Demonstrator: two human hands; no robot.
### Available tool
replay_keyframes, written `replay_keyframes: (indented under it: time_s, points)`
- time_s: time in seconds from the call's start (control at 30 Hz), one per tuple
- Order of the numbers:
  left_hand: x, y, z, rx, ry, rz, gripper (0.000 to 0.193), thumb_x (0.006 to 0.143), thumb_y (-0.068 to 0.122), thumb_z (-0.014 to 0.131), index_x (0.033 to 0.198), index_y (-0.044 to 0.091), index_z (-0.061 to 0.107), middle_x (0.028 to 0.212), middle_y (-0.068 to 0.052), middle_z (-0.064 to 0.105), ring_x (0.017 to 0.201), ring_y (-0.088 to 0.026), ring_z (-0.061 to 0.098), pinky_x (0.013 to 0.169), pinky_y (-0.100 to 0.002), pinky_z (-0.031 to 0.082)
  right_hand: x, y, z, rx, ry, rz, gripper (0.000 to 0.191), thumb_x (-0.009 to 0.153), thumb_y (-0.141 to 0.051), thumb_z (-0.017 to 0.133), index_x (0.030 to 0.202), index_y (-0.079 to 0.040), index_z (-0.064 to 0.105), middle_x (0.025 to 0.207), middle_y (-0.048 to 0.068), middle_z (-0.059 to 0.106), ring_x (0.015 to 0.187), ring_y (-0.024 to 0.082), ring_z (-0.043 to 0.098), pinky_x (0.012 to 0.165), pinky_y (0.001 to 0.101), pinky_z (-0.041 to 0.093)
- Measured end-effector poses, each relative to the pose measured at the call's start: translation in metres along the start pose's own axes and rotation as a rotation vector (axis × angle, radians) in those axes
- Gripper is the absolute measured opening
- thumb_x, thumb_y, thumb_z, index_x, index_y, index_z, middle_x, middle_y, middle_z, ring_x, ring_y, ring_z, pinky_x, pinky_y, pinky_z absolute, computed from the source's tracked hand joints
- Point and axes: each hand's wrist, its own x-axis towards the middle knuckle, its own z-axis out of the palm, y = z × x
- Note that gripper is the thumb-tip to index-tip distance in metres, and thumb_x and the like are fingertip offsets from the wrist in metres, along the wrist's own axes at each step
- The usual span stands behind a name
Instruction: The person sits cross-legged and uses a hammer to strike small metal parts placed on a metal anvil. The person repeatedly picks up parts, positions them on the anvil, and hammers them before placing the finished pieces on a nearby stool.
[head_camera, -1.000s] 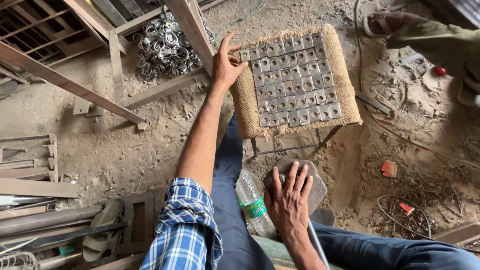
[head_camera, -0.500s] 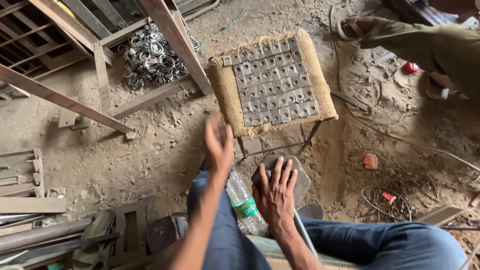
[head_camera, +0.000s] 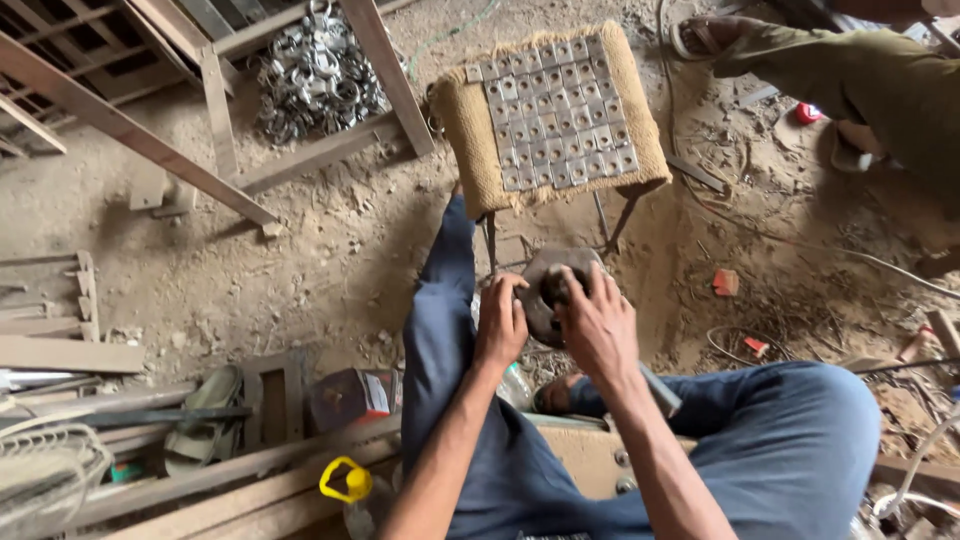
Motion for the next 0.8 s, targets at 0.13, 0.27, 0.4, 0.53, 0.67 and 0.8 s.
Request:
replay_keyframes:
  time_s: [0.13, 0.27, 0.4, 0.53, 0.67, 0.8]
  points:
    - [-0.013, -0.002, -0.007, -0.033, -0.19, -0.037, 0.03, 0.088, 0.009, 0.067, 0.118, 0.004, 0.065, 0.143, -0.024, 0.056, 0.132, -0.041, 0.052, 0.112, -0.047, 0.039, -0.027, 0.012, -0.023, -0.024, -0.165, 0.142, 0.054, 0.092, -0.02, 0.064, 0.144, -0.026, 0.055, 0.157, 0.017, 0.042, 0.102, 0.039, 0.066, 0.076, 0.0517, 0.058]
    - [-0.029, 0.007, 0.0, 0.036, -0.237, -0.106, 0.046, 0.09, 0.018, 0.071, 0.134, 0.008, 0.061, 0.15, -0.022, 0.05, 0.135, -0.041, 0.048, 0.114, -0.048, 0.038, -0.04, 0.009, -0.027, 0.079, -0.098, 0.154, 0.055, 0.096, -0.018, 0.062, 0.149, -0.024, 0.049, 0.162, 0.019, 0.036, 0.064, 0.042, 0.07, 0.057, 0.0472, 0.059]
    - [-0.044, 0.023, 0.01, 0.214, -0.192, -0.046, 0.047, 0.085, 0.019, 0.075, 0.13, 0.009, 0.066, 0.15, -0.026, 0.046, 0.131, -0.047, 0.043, 0.109, -0.055, 0.034, -0.045, 0.001, -0.022, 0.158, -0.022, 0.171, 0.058, 0.094, -0.015, 0.062, 0.149, -0.025, 0.05, 0.163, 0.017, 0.037, 0.065, 0.042, 0.07, 0.056, 0.0478, 0.058]
    - [-0.029, 0.024, 0.018, 0.157, -0.165, -0.034, 0.027, 0.085, 0.017, 0.076, 0.111, 0.012, 0.073, 0.143, -0.021, 0.053, 0.134, -0.045, 0.044, 0.112, -0.053, 0.036, -0.045, 0.009, -0.022, 0.139, -0.002, 0.14, 0.057, 0.092, -0.015, 0.064, 0.146, -0.026, 0.053, 0.161, 0.016, 0.04, 0.071, 0.043, 0.071, 0.06, 0.0493, 0.058]
    - [-0.019, 0.028, 0.023, 0.11, -0.157, 0.031, 0.014, 0.085, 0.017, 0.075, 0.098, 0.012, 0.072, 0.137, -0.021, 0.055, 0.13, -0.042, 0.047, 0.11, -0.053, 0.035, -0.045, 0.019, -0.023, 0.146, -0.003, 0.139, 0.059, 0.09, -0.015, 0.063, 0.147, -0.028, 0.052, 0.161, 0.018, 0.039, 0.07, 0.04, 0.072, 0.06, 0.0475, 0.059]
    - [-0.019, 0.028, 0.02, 0.064, -0.109, 0.028, 0.01, 0.096, 0.016, 0.066, 0.1, 0.007, 0.068, 0.127, -0.018, 0.062, 0.121, -0.037, 0.052, 0.105, -0.051, 0.039, -0.045, 0.021, -0.021, 0.133, -0.043, 0.15, 0.059, 0.094, -0.015, 0.061, 0.151, -0.025, 0.047, 0.162, 0.021, 0.036, 0.07, 0.039, 0.072, 0.06, 0.0473, 0.059]
